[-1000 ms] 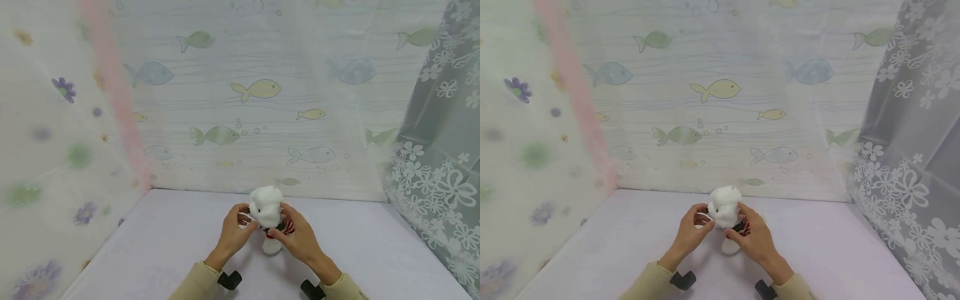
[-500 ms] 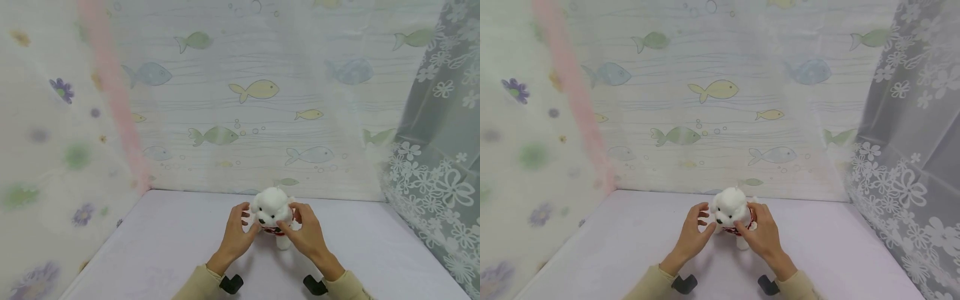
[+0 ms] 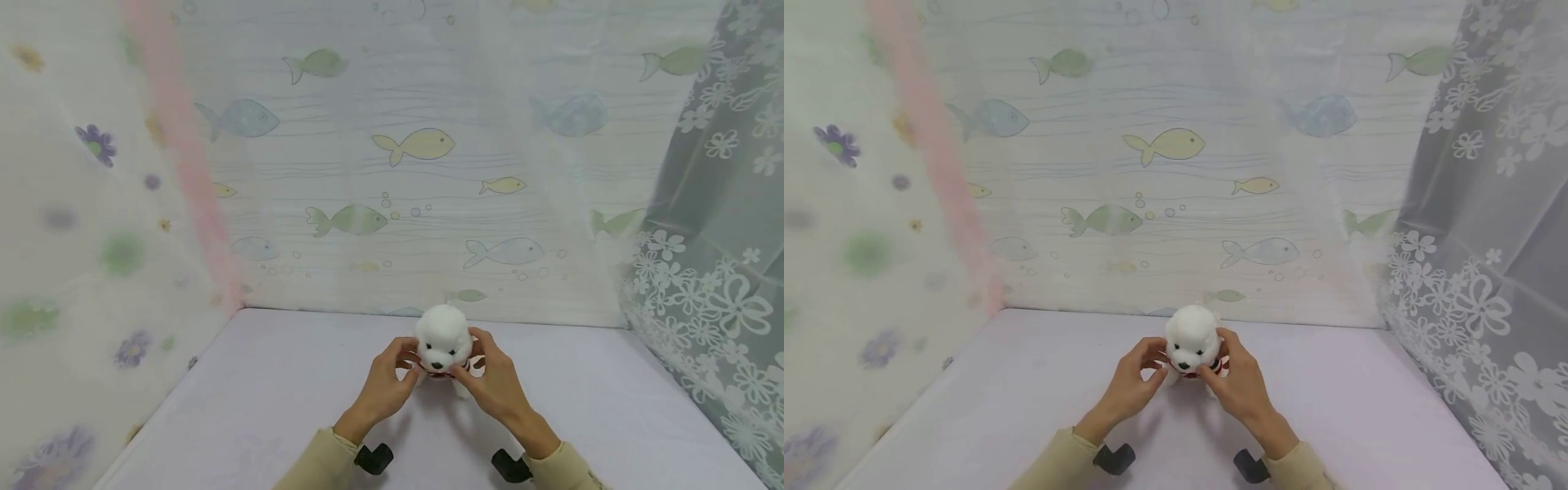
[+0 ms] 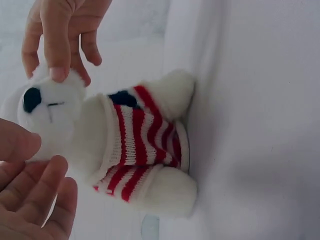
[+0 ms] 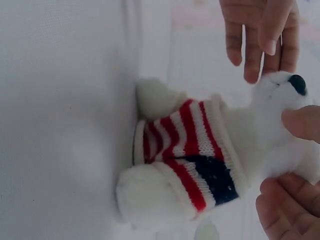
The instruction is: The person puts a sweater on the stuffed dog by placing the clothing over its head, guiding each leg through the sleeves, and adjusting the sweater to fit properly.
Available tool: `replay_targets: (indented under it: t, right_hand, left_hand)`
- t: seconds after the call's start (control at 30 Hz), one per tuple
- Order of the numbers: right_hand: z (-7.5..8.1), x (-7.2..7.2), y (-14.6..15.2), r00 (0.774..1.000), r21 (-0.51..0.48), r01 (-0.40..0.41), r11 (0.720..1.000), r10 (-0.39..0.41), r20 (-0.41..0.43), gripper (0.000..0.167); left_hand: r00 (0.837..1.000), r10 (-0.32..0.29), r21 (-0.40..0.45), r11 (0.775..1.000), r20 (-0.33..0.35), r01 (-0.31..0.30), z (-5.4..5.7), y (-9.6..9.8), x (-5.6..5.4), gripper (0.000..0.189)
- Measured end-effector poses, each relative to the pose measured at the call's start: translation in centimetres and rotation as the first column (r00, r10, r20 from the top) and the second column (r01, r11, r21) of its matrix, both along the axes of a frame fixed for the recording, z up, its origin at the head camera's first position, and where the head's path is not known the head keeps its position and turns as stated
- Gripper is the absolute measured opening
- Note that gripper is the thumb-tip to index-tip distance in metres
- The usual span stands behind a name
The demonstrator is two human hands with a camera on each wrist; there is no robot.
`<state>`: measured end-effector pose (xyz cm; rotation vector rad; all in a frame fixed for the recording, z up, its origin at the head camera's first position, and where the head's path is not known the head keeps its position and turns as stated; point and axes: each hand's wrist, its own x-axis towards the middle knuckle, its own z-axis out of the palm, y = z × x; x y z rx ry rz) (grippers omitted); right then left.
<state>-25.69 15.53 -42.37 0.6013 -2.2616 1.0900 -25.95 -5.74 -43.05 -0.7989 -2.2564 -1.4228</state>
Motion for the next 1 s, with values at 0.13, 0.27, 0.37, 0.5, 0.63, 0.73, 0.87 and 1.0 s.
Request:
replay_targets:
  t: [0.13,0.27,0.37,0.5,0.63,0.73,0.87,1.0]
  right_hand:
    - [-0.4,-0.2,0.1,1.000,0.027,-0.029,0.999,0.029,0.004,0.076]
    - [-0.8,-0.2,0.1,0.999,0.037,-0.041,0.998,0.041,0.002,0.076]
    - [-0.9,-0.2,0.0,0.999,0.029,-0.041,0.999,0.041,-0.005,0.073]
    - [-1.0,-0.2,-0.2,0.999,0.015,-0.035,0.999,0.035,-0.021,0.068]
    - [-1.0,-0.2,-0.2,0.999,0.020,-0.030,0.999,0.031,-0.039,0.065]
    - [-0.9,0.0,-0.1,0.999,0.038,-0.028,0.999,0.030,-0.044,0.064]
    - [-0.7,0.0,0.7,0.999,0.064,-0.022,0.998,0.025,-0.041,0.061]
    - [-0.5,-0.1,2.2,0.999,0.098,0.006,0.995,-0.001,-0.052,0.054]
  left_hand:
    - [0.999,0.031,0.038,0.999,-0.041,-0.029,-0.1,0.2,0.2,0.032]
    - [0.995,0.071,0.051,0.996,-0.077,-0.067,-0.3,0.5,0.2,0.030]
    - [0.991,0.098,0.044,0.995,-0.093,-0.095,-0.3,0.7,0.2,0.032]
    - [0.988,0.119,0.043,0.992,-0.097,-0.115,-0.2,0.7,0.4,0.033]
    - [0.985,0.144,0.053,0.989,-0.092,-0.139,-0.2,0.7,0.3,0.031]
    - [0.984,0.152,0.048,0.988,-0.097,-0.148,-0.2,0.7,0.1,0.028]
    - [0.984,0.149,0.024,0.989,-0.099,-0.147,0.0,0.1,0.0,0.024]
    - [0.979,0.171,-0.056,0.983,-0.108,-0.178,0.6,-1.5,-0.1,0.021]
